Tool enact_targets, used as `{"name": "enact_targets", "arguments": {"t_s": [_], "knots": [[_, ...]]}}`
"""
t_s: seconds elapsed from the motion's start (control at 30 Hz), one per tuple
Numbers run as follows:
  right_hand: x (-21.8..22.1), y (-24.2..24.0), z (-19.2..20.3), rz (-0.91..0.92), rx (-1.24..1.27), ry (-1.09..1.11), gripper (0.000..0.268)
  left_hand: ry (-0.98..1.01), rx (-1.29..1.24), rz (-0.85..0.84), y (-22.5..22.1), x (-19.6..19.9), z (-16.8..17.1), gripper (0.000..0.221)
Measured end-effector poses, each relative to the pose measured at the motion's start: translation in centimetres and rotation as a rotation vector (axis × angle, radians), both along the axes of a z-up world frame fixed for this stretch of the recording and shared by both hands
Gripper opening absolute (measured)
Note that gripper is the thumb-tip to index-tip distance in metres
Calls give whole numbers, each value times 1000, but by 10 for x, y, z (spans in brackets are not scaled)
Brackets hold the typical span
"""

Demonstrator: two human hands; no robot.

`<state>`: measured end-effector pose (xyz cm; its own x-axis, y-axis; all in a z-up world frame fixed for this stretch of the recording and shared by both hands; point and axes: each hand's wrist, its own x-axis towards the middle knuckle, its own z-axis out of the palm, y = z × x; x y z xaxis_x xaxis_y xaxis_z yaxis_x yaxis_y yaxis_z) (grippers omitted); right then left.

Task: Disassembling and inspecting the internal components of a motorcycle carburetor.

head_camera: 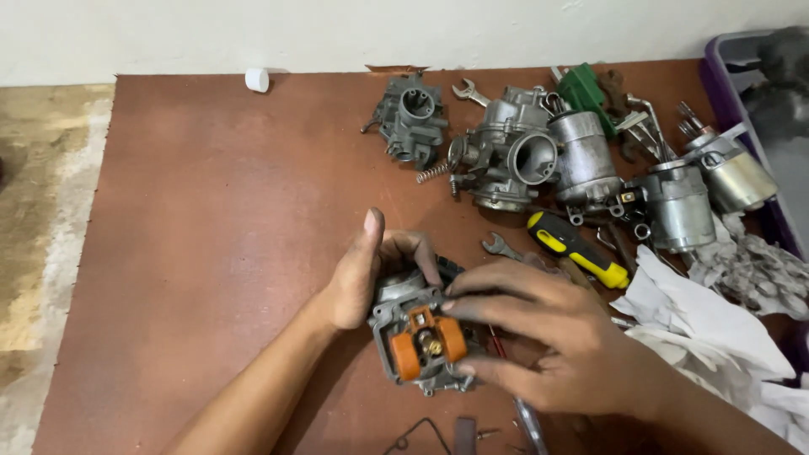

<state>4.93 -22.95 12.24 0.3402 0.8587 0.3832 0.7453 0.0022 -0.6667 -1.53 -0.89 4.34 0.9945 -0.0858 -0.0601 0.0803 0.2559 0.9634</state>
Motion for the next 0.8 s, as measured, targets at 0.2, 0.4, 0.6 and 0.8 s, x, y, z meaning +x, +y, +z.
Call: {"name": "enact_targets", "arguments": {"t_s": [0.2,0.4,0.6,0.8], "knots": [[4,-2,-3,-69,-9,46,55,188,42,323,-9,8,1,95],[-15,0,-4,-195,-61,23,80,269,215,594,-20,6,12,94],[-24,4,-2,-261,-58,-14,71,206,186,616,-24,0,17,91],[-28,-6,-45,-278,232,-219,71,245,-54,670,-20,-1,10,82]]}}
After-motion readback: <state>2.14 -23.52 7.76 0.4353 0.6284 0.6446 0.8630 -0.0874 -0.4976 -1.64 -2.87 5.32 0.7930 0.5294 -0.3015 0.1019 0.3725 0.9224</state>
